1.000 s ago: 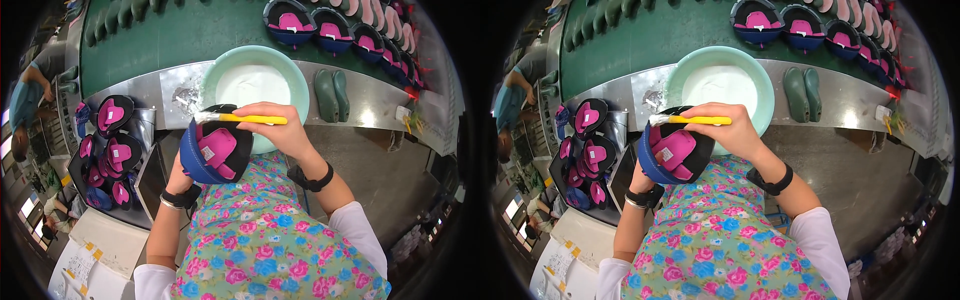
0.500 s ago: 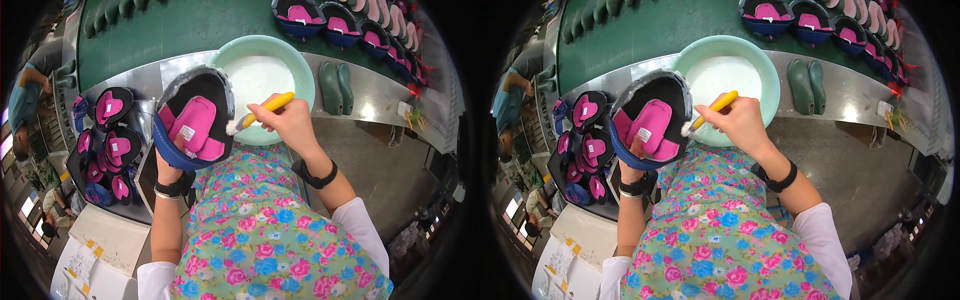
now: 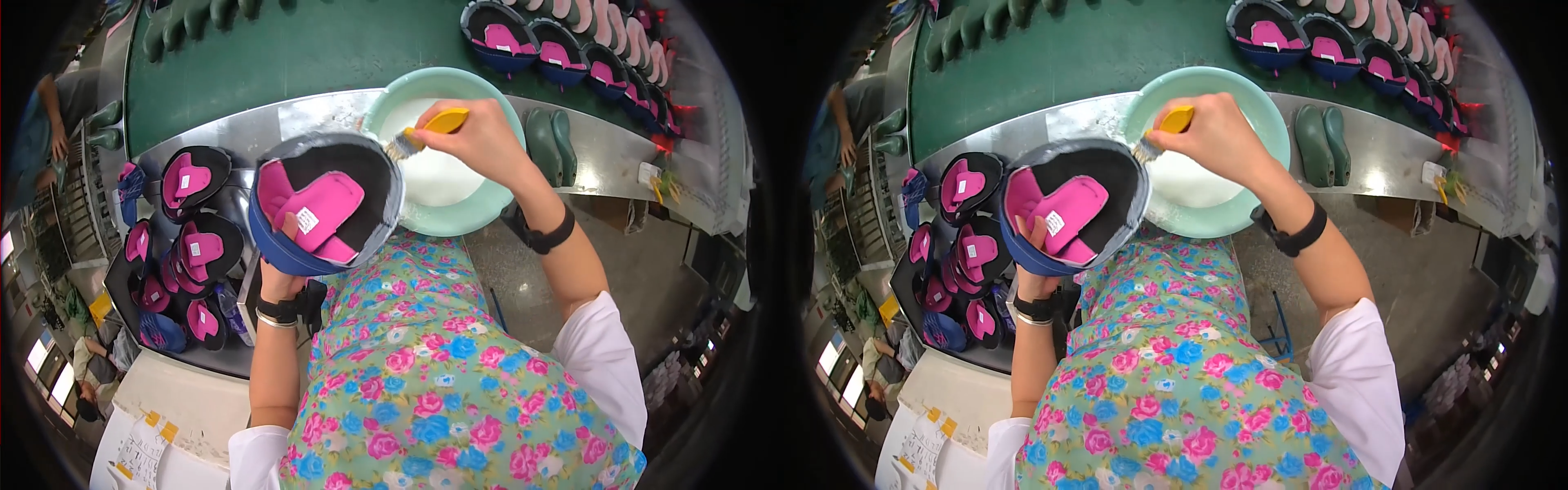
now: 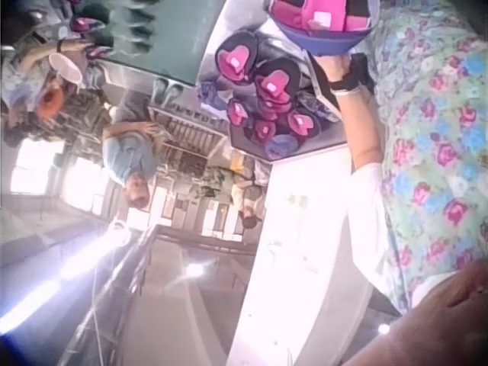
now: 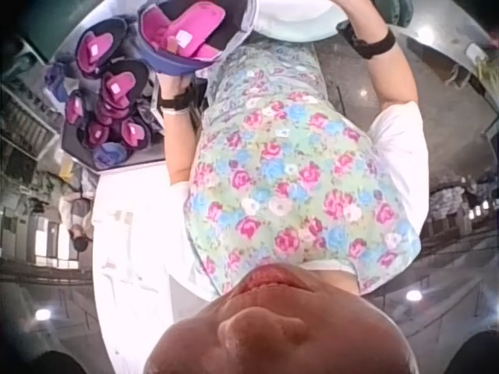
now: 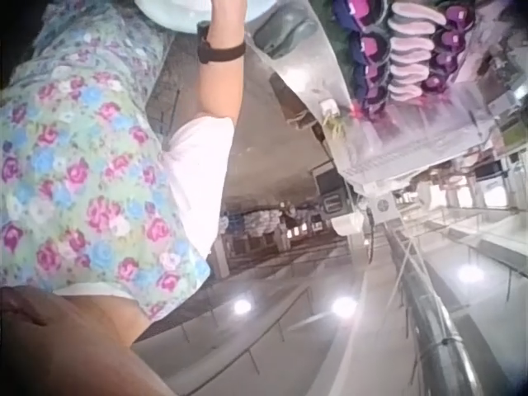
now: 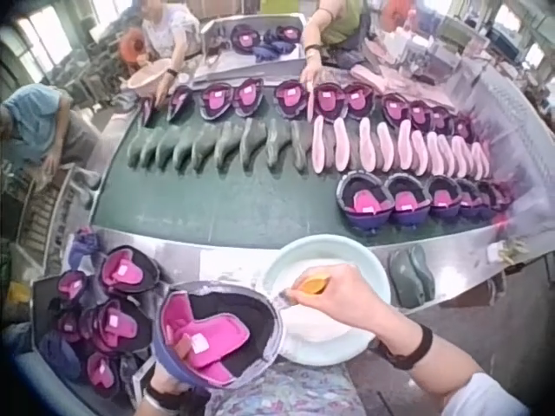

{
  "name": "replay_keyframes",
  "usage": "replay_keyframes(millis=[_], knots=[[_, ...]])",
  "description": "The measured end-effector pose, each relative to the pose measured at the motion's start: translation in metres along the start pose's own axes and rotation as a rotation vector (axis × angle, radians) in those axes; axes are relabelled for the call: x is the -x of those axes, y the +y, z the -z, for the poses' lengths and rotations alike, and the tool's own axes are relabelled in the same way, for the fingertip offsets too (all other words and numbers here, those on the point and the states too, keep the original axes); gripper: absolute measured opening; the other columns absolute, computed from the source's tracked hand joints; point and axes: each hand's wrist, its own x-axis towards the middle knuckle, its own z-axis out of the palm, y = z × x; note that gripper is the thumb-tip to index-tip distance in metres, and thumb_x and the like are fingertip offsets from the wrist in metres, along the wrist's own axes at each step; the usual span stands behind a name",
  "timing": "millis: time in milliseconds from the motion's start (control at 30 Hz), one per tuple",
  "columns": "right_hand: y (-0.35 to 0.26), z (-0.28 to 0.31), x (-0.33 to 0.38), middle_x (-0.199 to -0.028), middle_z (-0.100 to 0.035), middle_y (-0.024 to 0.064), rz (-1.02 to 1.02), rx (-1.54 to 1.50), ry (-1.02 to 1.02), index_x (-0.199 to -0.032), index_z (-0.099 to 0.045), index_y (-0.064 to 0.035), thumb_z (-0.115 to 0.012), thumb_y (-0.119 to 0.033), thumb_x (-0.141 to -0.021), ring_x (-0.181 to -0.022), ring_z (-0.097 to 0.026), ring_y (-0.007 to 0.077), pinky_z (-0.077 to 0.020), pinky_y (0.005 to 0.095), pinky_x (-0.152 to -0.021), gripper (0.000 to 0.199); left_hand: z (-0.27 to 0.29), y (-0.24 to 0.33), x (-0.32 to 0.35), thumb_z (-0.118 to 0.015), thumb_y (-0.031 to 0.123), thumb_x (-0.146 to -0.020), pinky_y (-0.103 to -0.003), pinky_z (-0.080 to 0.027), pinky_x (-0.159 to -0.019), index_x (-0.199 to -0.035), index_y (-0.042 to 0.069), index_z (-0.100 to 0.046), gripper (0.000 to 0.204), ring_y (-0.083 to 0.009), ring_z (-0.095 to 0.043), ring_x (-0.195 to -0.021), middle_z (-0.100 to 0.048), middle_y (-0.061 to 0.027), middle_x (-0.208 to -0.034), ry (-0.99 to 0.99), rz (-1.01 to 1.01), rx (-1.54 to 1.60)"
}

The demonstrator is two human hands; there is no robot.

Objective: Applying adhesive to the interior edges of shoe components using a brush in a factory assembly line.

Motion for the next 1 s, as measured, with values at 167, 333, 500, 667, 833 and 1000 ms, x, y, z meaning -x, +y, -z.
replay_keyframes(millis=[167,333,500,667,833,1000], knots=[[-0.052,-0.020,-0.030,-0.077,-0.069,0.0090,0.224,-0.014,0.047,-0.085,-0.069,-0.0043,-0.074,-0.013,-0.075,-0.065,-0.065,0.0193,-0.0508,0.0281,-0.062,0.014,0.054,0.002,-0.020,-0.053,0.018,-0.090,-0.033,-0.051,-0.087,-0.119,0.002,-0.054,0.033,-0.0209,-0.063,-0.097,-0.064,-0.0127,-0.107,-0.105,0.193,0.222],[-0.127,-0.071,-0.044,-0.085,-0.070,0.0062,0.543,-0.441,-0.444,-0.091,-0.072,-0.0088,-0.075,-0.009,-0.073,-0.075,-0.066,0.0183,-0.0513,0.0275,-0.069,0.018,0.067,0.002,-0.041,-0.055,0.032,-0.093,-0.030,-0.046,-0.096,-0.130,0.001,-0.046,0.049,-0.0193,-0.054,-0.115,-0.051,-0.0141,-0.130,-0.612,0.119,0.126],[-0.105,-0.075,-0.066,-0.088,-0.070,0.0061,0.513,-0.279,-0.362,-0.093,-0.071,-0.0057,-0.073,-0.007,-0.077,-0.077,-0.065,0.0152,-0.0508,0.0247,-0.071,0.016,0.047,-0.002,-0.038,-0.057,0.008,-0.086,-0.037,-0.046,-0.096,-0.107,0.001,-0.064,0.022,-0.0242,-0.057,-0.109,-0.060,-0.0152,-0.117,-0.626,0.088,0.024],[-0.065,-0.025,-0.033,-0.063,-0.061,0.0055,0.104,0.097,-0.139,-0.080,-0.067,-0.0017,-0.069,-0.016,-0.080,-0.056,-0.054,0.0093,-0.0441,0.0249,-0.055,0.014,0.013,0.022,-0.028,-0.057,0.004,-0.084,-0.037,-0.051,-0.089,-0.117,0.000,-0.056,0.034,-0.0250,-0.061,-0.102,-0.061,-0.0158,-0.112,-0.731,0.276,0.228],[-0.066,0.013,-0.006,-0.059,-0.058,0.0144,-0.044,0.161,0.071,-0.078,-0.064,0.0046,-0.064,-0.024,-0.083,-0.053,-0.057,0.0185,-0.0440,0.0318,-0.051,0.029,-0.011,0.026,-0.041,-0.063,0.007,-0.085,-0.036,-0.052,-0.087,-0.127,0.006,-0.048,0.045,-0.0209,-0.061,-0.100,-0.059,-0.0099,-0.113,-0.275,0.391,0.126],[-0.086,0.020,-0.021,-0.081,-0.065,0.0135,0.248,-0.115,0.005,-0.096,-0.066,-0.0010,-0.071,-0.030,-0.081,-0.067,-0.061,0.0144,-0.0472,0.0290,-0.063,0.033,-0.043,0.021,-0.073,-0.059,0.014,-0.091,-0.032,-0.046,-0.092,-0.125,0.006,-0.049,0.036,-0.0153,-0.055,-0.107,-0.055,-0.0047,-0.119,-0.298,-0.064,-0.146]])
